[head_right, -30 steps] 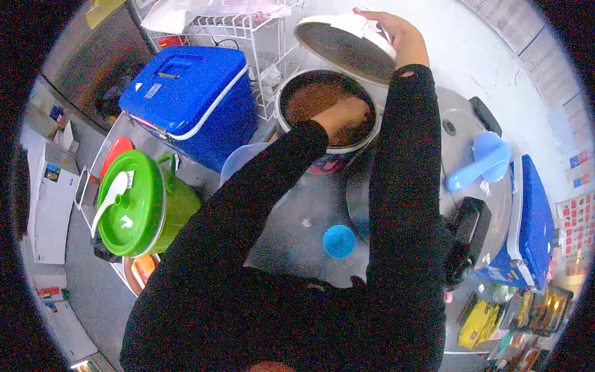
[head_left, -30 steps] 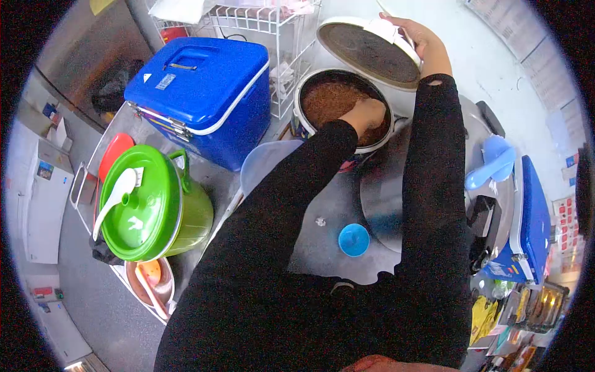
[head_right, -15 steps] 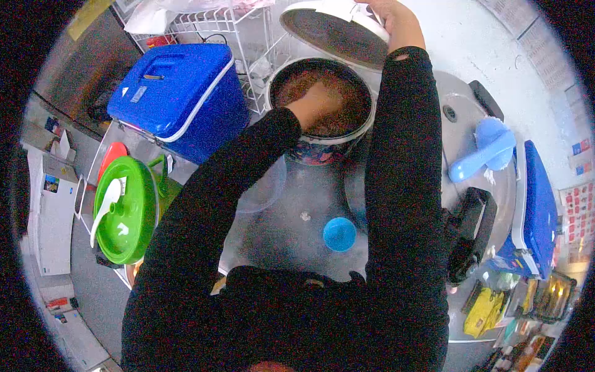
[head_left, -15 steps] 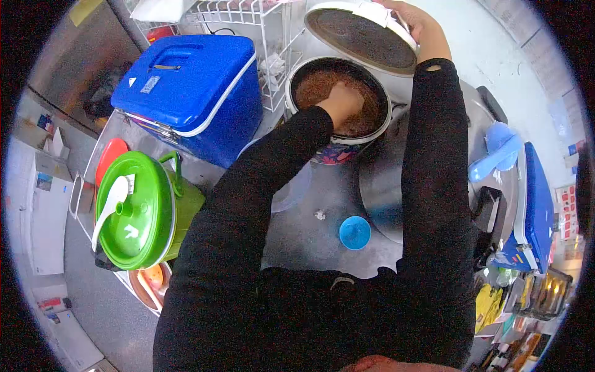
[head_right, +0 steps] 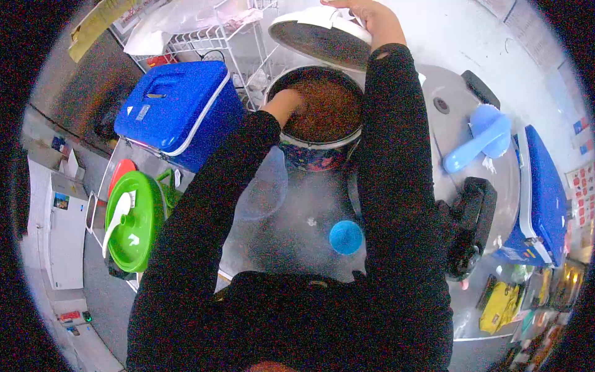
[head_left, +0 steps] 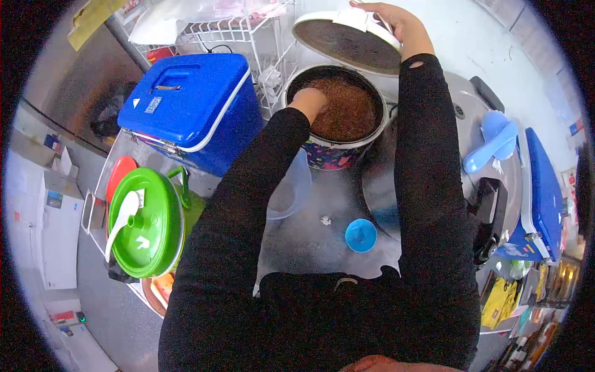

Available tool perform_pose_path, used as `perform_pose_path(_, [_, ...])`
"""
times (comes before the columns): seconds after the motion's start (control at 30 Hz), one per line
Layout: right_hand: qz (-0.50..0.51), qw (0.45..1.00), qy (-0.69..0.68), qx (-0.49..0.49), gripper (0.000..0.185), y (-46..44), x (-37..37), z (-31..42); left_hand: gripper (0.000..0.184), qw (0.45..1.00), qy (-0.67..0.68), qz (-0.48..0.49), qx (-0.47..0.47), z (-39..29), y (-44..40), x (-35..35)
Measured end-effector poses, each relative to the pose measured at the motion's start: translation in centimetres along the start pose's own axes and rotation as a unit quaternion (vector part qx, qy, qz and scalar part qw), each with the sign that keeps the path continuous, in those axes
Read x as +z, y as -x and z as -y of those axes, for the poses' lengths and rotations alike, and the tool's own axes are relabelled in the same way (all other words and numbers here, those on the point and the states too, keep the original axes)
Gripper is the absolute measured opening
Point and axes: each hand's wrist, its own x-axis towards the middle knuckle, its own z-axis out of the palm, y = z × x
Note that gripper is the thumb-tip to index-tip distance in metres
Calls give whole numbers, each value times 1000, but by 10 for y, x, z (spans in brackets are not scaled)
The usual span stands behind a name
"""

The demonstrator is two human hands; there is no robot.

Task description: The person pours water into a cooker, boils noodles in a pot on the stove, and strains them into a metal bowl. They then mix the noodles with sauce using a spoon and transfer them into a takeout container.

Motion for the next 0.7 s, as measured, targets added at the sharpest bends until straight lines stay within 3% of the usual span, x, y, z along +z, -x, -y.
perform_pose_path(0.03, [8, 1000, 5, 7, 47, 2, 0, 1, 22, 1000, -2, 1, 2, -1, -13, 5])
perform_pose_path(0.1, [-12, 1000, 28, -2, 47, 2, 1, 3, 23, 980, 44, 163, -105, 7, -64, 44])
perform_pose_path(0.23, [-50, 996, 71, -11, 49, -3, -1, 1, 25, 983, 62, 160, -60, 10, -83, 68])
perform_pose_path(0.33, [37, 999, 4, -26, 52, -12, -6, -4, 28, 986, 161, 18, 31, -13, -29, 19])
perform_pose_path(0.43, [1, 1000, 11, -27, 52, -3, -3, -3, 30, 966, 226, -77, 95, -24, -30, 8])
perform_pose_path(0.5, [-3, 999, 34, -17, 51, 1, -1, 2, 32, 993, 59, 98, -27, -33, -73, 12])
perform_pose_path(0.53, [-7, 998, 56, -10, 50, 3, 0, 4, 32, 993, 60, 98, -27, -33, -68, 9])
perform_pose_path(0.6, [-22, 999, 45, -15, 49, -6, -3, -3, 33, 976, 143, 53, -158, -53, -10, -60])
perform_pose_path(0.63, [-38, 998, 34, -22, 49, -9, -4, -4, 33, 976, 142, 53, -158, -49, -15, -53])
perform_pose_path(0.7, [-27, 998, 49, -15, 50, -6, -4, -1, 33, 986, 26, 163, -25, -41, -28, -39])
